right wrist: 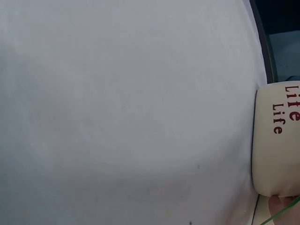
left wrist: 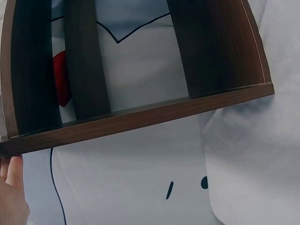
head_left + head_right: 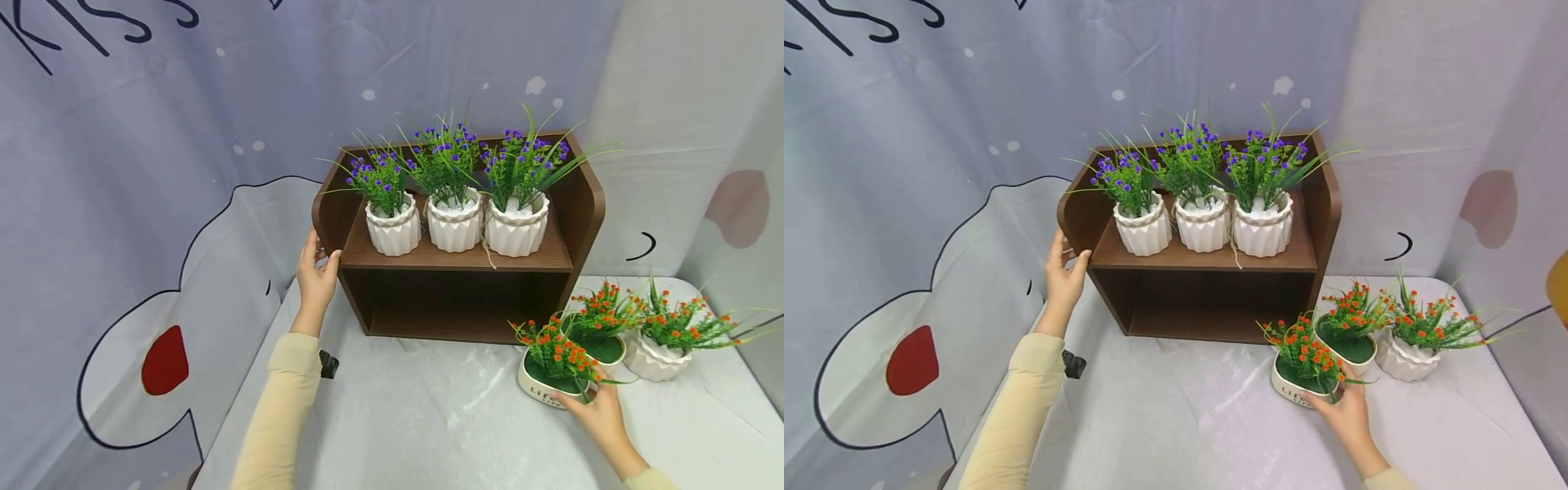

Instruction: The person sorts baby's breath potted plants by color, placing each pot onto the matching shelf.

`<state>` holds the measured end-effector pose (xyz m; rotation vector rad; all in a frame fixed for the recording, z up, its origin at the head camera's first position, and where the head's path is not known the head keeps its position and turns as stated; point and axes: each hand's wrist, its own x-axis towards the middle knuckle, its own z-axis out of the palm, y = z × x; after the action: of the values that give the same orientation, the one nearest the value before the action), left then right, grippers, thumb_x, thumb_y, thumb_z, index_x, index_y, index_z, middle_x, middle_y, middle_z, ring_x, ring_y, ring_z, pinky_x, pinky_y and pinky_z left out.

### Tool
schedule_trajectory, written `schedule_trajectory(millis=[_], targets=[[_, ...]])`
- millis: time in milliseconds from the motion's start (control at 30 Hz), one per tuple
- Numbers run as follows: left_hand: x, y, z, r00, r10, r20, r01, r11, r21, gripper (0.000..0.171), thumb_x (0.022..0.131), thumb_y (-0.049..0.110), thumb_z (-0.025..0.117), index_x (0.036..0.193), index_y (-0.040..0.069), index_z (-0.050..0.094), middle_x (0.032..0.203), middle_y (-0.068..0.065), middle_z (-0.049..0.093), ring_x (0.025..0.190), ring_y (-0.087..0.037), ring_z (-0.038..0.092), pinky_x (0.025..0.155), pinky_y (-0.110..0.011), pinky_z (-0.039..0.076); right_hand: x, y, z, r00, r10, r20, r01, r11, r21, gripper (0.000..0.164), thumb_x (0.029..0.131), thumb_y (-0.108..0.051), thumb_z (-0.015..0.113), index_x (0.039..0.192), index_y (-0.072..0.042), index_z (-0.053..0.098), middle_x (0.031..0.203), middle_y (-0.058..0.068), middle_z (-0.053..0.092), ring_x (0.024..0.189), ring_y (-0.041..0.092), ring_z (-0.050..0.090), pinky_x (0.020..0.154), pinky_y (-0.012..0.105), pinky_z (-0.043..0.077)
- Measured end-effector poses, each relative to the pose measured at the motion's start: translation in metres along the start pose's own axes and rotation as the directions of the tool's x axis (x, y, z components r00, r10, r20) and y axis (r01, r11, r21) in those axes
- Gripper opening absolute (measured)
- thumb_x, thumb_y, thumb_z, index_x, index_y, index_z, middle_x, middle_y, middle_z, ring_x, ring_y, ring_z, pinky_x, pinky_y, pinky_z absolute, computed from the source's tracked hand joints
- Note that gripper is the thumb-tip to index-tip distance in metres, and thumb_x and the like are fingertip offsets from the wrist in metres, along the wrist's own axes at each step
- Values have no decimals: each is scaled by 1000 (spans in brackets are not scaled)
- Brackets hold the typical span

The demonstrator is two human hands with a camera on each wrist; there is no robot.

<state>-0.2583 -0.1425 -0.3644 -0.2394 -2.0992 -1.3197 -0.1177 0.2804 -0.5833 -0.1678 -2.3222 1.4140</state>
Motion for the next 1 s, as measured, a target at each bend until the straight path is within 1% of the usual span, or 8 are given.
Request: schedule_trajectory(millis=[133,233,467,533,667,833,933,1000], targets=[[0,1,-2,1000,-11,6,11,1000,-5,55,88,-6,62,139,-6,41,111,-30,53,95,-41,60,76,-33,56,1,0,0,1000,-1,4,1,1000,-19,77,59,5,85,126,10,49,121,17,47,98,-19,37,79,-6,33],[1,2,-3,1000,-12,11,12,1000,-6,55,88,-5,62,139,-5,42,111,-30,53,96,-41,60,75,-28,54,-1,0,-1,1000,2,3,-2,999,-49,77,58,2,86,125,10,49,117,22,46,96,-18,34,76,-6,33],[7,-37,6,999,-35,6,35,998,-48,56,88,1,65,140,5,45,112,-25,55,96,-37,61,80,-50,55,-8,0,-2,1000,-7,-4,6,987,-159,85,53,-8,89,124,13,47,112,29,44,98,26,38,73,4,31],[8,-37,6,999,-46,10,47,998,-39,56,88,1,65,139,5,46,112,-24,55,96,-36,61,81,-48,55,-10,0,-1,1000,-2,-6,1,985,-173,84,52,-9,89,122,12,47,110,28,45,96,26,39,74,11,32],[8,-36,4,999,-47,19,48,998,-32,55,87,1,65,138,3,45,112,-25,54,97,-37,61,81,-48,55,-10,-2,-3,999,35,35,-29,987,-157,85,55,-9,88,124,11,43,113,31,46,101,33,43,78,10,28],[9,-35,1,998,-52,36,54,998,-46,54,87,0,65,138,2,45,113,-25,54,100,-37,60,82,-50,55,-9,-6,-7,996,44,84,-27,981,-191,85,58,-14,89,124,8,40,111,35,56,98,31,55,76,-1,27],[9,-36,0,997,-65,44,68,995,-69,54,87,0,65,138,4,45,113,-25,55,101,-37,59,83,-50,55,-9,-7,-9,995,36,91,-17,977,-211,86,58,-16,89,125,7,41,109,35,59,95,24,57,74,-1,30],[10,-36,-1,996,-70,52,74,994,-82,55,87,0,66,138,5,45,112,-25,55,101,-38,59,83,-51,54,-9,-7,-9,995,40,89,-21,979,-204,86,58,-16,89,126,5,41,110,34,59,93,7,55,75,-1,30]])
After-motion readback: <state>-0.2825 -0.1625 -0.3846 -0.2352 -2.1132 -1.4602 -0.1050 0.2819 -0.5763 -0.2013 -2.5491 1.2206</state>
